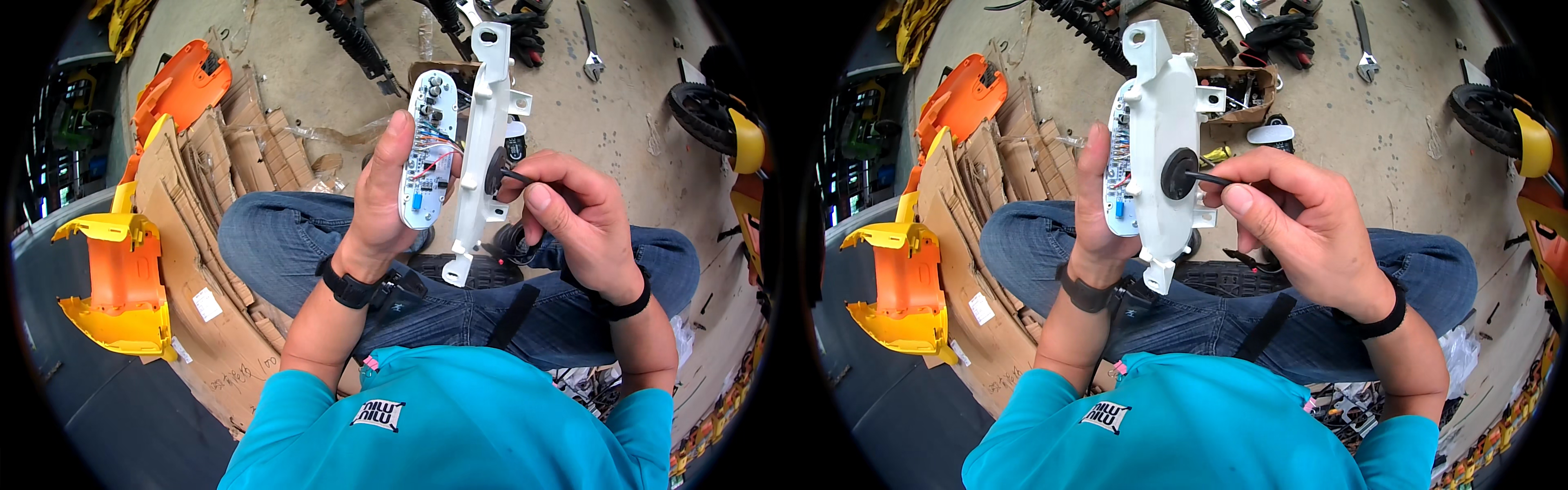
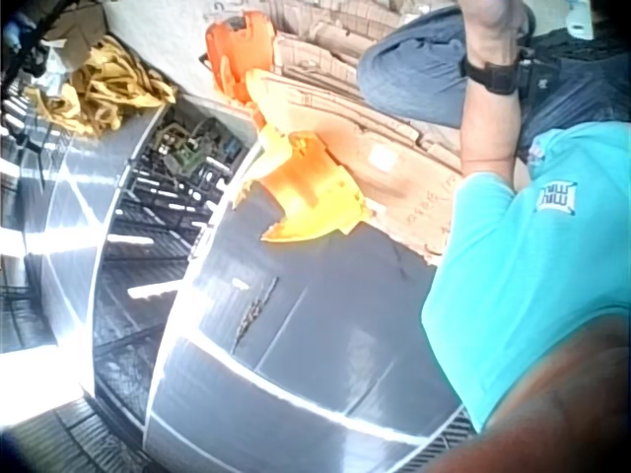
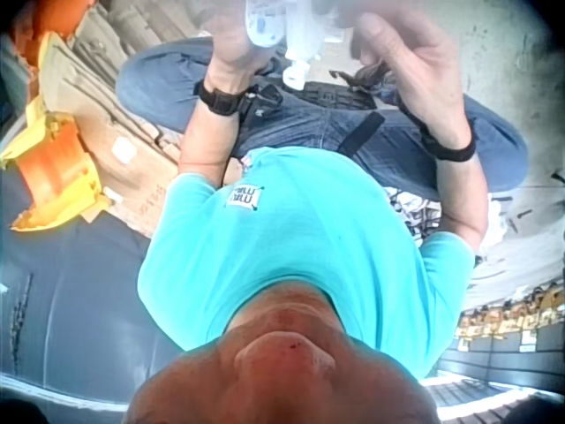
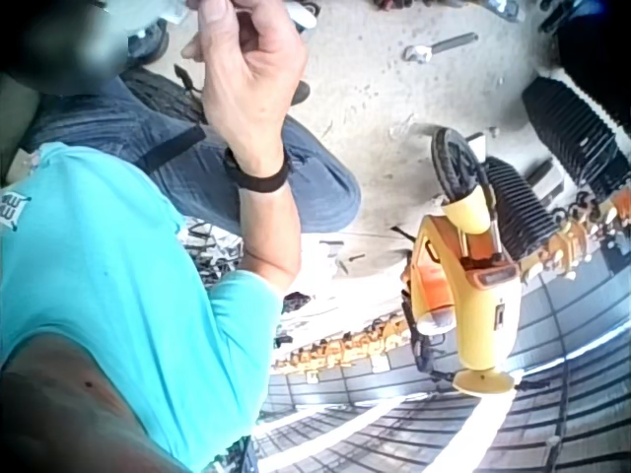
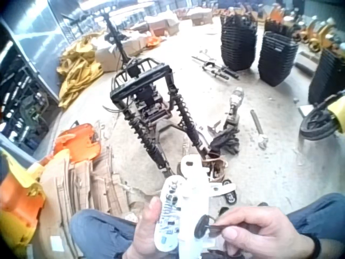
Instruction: The person works on a circuit board with wires by hand and using a thin tool, touching various components and pointing to specific parts of the board.
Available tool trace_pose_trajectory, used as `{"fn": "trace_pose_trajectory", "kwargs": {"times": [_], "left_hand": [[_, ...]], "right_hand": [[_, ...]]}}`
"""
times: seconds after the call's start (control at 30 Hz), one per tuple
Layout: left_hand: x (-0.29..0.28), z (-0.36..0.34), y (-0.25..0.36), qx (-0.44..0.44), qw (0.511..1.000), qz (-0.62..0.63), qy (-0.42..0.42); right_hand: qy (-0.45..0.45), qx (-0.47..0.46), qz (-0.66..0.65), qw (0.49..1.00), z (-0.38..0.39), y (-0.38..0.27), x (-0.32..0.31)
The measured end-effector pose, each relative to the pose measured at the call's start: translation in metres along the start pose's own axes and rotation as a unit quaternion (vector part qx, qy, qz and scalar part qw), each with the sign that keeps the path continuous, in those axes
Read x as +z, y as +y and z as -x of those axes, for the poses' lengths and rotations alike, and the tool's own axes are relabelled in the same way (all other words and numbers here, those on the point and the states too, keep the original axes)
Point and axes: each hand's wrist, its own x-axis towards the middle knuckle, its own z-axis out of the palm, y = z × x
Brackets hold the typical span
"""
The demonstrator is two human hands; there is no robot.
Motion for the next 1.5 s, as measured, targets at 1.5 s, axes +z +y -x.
{"fn": "trace_pose_trajectory", "kwargs": {"times": [1.5], "left_hand": [[0.016, 0.036, -0.083, -0.369, 0.814, 0.284, -0.347]], "right_hand": [[-0.158, 0.286, 0.399, 0.857, -0.052, -0.106, 0.018]]}}
